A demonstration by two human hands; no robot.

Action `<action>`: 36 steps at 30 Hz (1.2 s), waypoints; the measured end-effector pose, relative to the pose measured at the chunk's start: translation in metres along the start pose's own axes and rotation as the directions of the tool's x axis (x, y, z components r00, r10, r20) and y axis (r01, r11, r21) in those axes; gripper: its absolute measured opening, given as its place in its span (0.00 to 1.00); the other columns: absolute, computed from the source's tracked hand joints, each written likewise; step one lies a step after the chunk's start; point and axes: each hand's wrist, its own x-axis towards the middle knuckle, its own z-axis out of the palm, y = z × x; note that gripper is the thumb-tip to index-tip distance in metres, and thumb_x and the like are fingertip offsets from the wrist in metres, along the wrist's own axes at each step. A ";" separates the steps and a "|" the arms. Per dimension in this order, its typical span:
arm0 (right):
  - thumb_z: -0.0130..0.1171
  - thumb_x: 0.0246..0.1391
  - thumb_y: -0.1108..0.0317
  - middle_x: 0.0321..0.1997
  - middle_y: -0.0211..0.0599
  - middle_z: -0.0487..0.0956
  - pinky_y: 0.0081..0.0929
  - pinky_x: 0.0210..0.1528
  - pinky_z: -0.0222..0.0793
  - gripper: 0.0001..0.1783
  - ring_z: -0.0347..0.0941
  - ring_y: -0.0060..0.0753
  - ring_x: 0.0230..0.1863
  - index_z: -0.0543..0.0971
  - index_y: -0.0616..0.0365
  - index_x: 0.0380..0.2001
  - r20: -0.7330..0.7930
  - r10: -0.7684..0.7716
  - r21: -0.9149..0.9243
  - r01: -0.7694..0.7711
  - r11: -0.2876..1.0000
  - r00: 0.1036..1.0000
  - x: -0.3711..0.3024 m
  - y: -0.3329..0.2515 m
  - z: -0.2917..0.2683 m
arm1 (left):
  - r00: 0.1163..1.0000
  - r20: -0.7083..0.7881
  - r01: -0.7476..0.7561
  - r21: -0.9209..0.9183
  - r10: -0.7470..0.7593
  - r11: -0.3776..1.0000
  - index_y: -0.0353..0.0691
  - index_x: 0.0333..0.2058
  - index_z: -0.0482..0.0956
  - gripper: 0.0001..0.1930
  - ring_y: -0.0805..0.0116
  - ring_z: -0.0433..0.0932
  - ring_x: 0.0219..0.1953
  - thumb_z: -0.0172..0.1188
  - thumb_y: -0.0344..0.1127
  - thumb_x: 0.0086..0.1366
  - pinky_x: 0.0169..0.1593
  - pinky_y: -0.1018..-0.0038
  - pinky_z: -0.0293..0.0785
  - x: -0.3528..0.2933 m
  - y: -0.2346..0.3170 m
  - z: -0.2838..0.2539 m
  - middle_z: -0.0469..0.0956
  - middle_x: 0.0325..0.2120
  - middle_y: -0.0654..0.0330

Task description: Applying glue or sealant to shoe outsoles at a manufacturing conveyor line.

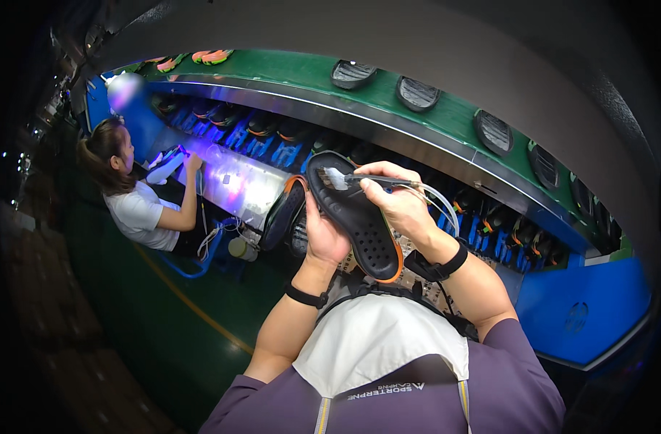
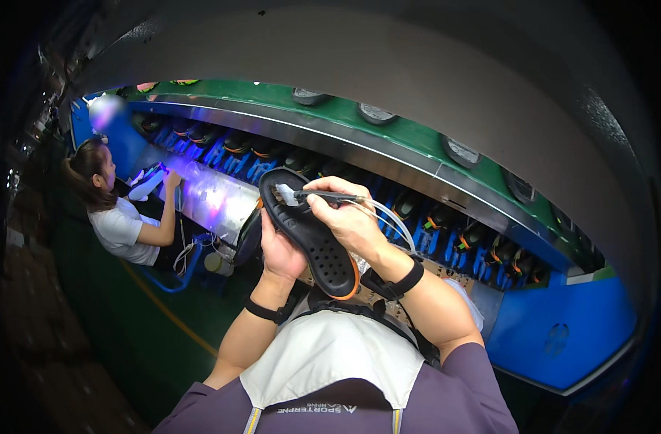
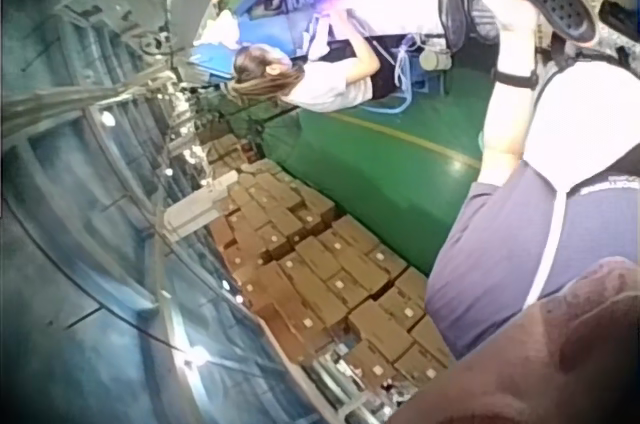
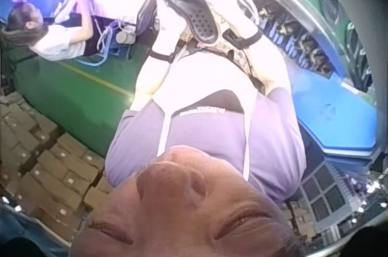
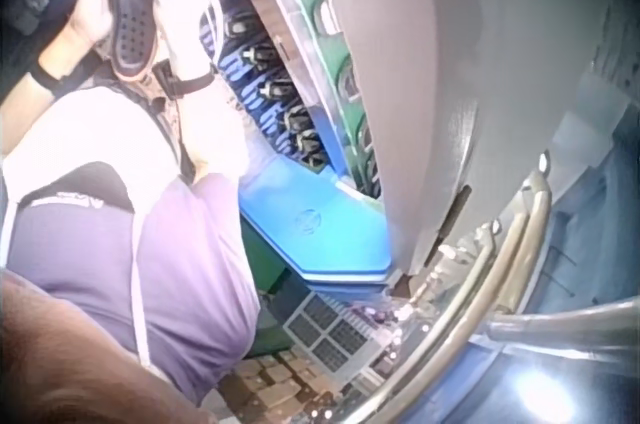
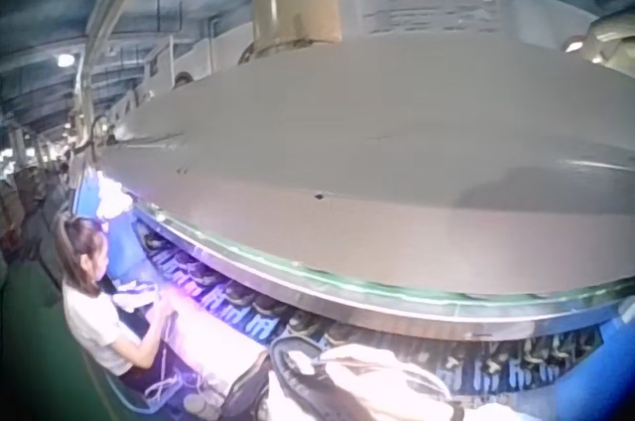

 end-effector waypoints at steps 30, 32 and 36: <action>0.70 0.57 0.68 0.47 0.46 0.87 0.32 0.52 0.79 0.16 0.84 0.40 0.48 0.87 0.60 0.49 0.031 -0.157 -0.159 0.160 0.974 0.987 -0.011 -0.036 -0.022 | 0.999 -0.010 -0.035 0.219 0.038 0.975 0.46 0.71 0.66 0.38 0.57 0.69 0.69 0.31 0.68 0.79 0.74 0.57 0.62 -0.001 0.001 0.017 0.71 0.67 0.57; 0.70 0.58 0.69 0.42 0.43 0.86 0.31 0.49 0.77 0.15 0.82 0.37 0.44 0.87 0.58 0.48 -0.038 -0.206 -0.095 0.202 0.975 0.978 -0.008 -0.024 -0.007 | 0.995 -0.046 -0.064 0.313 0.083 0.947 0.46 0.71 0.65 0.38 0.58 0.69 0.69 0.32 0.68 0.79 0.74 0.58 0.61 -0.009 -0.014 0.022 0.71 0.67 0.57; 0.70 0.59 0.68 0.39 0.37 0.86 0.28 0.48 0.74 0.16 0.79 0.30 0.43 0.87 0.59 0.50 0.344 -0.219 -0.129 0.277 0.952 0.913 -0.004 -0.026 -0.021 | 1.000 0.018 0.019 0.197 -0.023 0.980 0.45 0.66 0.71 0.36 0.59 0.74 0.65 0.37 0.68 0.78 0.70 0.61 0.67 -0.011 0.002 0.016 0.75 0.62 0.56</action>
